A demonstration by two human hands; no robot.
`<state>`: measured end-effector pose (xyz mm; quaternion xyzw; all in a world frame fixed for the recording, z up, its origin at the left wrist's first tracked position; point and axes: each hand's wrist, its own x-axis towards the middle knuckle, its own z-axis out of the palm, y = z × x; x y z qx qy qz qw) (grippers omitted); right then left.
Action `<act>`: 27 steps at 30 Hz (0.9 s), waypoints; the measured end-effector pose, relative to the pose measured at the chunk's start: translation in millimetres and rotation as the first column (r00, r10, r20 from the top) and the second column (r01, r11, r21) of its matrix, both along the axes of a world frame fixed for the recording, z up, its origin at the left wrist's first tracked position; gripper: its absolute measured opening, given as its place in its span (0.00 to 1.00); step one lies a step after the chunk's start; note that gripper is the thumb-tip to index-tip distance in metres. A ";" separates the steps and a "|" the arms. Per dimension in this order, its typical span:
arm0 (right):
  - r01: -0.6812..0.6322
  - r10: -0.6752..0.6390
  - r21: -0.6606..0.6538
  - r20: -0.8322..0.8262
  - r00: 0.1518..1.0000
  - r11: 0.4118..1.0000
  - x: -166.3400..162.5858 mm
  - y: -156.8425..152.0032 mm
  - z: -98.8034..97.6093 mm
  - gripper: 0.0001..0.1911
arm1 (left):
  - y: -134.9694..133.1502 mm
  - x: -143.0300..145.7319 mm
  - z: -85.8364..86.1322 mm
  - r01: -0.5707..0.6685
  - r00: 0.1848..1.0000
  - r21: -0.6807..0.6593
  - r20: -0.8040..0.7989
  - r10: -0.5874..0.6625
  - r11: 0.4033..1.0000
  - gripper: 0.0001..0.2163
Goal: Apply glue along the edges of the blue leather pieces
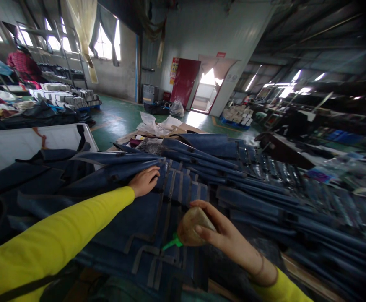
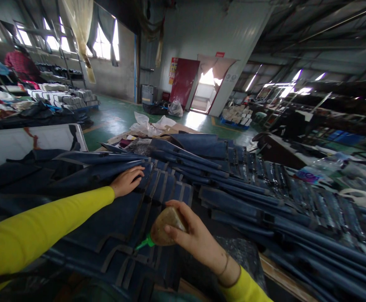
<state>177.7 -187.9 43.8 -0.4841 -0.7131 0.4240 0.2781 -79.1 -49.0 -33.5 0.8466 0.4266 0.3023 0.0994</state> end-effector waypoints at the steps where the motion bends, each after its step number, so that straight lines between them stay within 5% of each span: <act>1: -0.008 0.008 0.001 -0.005 1.000 1.000 0.1 -1.7 0.2 0.25 | -0.1 0.2 0.2 0.000 1.000 0.002 0.000 0.000 1.000 0.09; 13: -0.041 0.040 0.062 0.016 0.999 0.997 2.6 -13.1 -3.4 0.24 | 0.6 -0.1 -0.9 0.005 1.000 0.011 0.002 -0.005 1.000 0.09; 23: -0.003 -0.058 0.433 0.128 0.990 0.902 3.4 4.7 -6.6 0.25 | 0.4 0.4 0.8 0.002 1.000 -0.002 0.002 -0.002 1.000 0.08; 27: -0.095 0.045 0.357 0.148 0.988 0.929 3.8 -0.5 -3.0 0.25 | -0.3 0.2 0.2 0.002 1.000 0.000 0.005 -0.002 1.000 0.08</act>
